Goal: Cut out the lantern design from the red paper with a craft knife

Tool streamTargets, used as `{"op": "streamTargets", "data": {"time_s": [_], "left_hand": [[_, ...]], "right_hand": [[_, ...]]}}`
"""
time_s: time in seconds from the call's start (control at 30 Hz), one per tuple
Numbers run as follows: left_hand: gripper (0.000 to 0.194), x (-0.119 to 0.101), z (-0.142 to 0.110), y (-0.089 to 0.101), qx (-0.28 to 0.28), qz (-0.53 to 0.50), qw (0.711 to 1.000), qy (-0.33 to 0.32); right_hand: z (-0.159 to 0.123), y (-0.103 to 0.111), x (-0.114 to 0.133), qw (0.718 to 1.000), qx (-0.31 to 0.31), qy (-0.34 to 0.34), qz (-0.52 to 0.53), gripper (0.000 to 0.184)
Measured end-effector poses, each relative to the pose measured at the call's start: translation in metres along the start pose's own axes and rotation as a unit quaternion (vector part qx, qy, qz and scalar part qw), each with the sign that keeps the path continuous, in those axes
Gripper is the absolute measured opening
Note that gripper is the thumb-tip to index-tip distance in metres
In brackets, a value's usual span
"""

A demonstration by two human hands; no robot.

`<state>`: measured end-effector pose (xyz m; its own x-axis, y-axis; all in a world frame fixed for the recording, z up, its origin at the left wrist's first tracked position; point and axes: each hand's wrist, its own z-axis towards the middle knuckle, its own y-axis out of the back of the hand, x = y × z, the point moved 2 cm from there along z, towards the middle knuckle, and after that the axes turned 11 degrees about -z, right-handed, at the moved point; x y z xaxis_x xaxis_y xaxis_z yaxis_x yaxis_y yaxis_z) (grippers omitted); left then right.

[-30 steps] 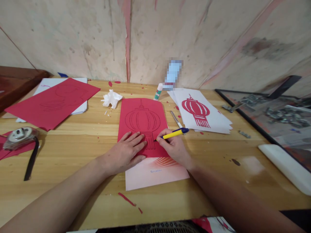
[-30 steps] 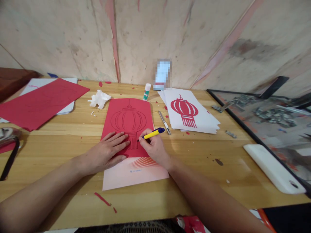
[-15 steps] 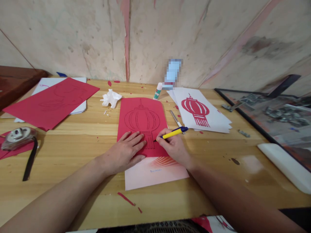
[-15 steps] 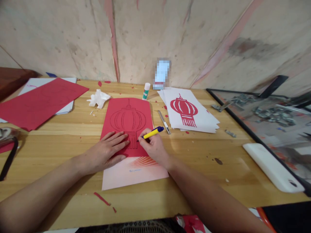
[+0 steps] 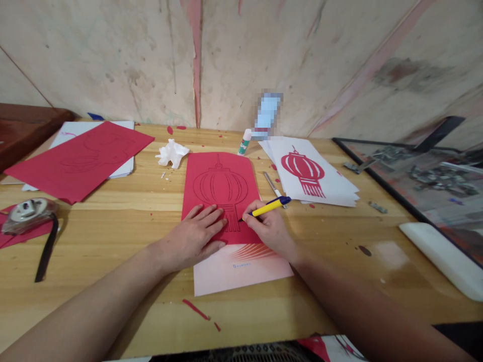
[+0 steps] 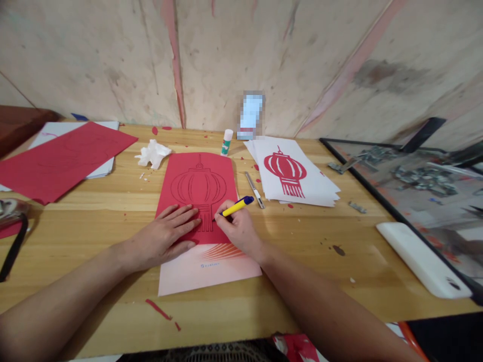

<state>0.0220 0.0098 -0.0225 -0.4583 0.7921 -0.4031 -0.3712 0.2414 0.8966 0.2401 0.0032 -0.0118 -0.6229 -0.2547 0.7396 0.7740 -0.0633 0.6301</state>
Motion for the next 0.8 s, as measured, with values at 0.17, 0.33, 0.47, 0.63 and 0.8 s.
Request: {"op": "streamTargets", "data": {"time_s": [0.17,0.33,0.47,0.63,0.8], "left_hand": [[0.052,-0.0009,0.0006,0.0008,0.007,0.005,1.0,0.001],[0.052,0.0,-0.0001,0.0001,0.003,0.008,1.0,0.004],[0.051,0.0003,-0.0003,-0.0004,0.004,0.012,1.0,0.001],[0.052,-0.0007,0.0001,0.0009,0.007,0.007,1.0,0.005],[0.053,-0.0007,-0.0001,0.0011,0.008,0.005,1.0,0.007]], "right_hand": [[-0.0003,0.0008,-0.001,1.0,0.013,-0.002,-0.003,0.011],[-0.0001,0.0009,-0.0007,1.0,0.015,-0.002,0.0,0.01],[-0.0001,0.0009,0.0008,1.0,0.012,-0.006,0.006,0.009],[-0.0007,0.0013,0.0001,1.0,0.022,-0.01,0.007,0.009],[-0.0004,0.0012,-0.0009,1.0,0.024,-0.003,0.01,0.01]]}}
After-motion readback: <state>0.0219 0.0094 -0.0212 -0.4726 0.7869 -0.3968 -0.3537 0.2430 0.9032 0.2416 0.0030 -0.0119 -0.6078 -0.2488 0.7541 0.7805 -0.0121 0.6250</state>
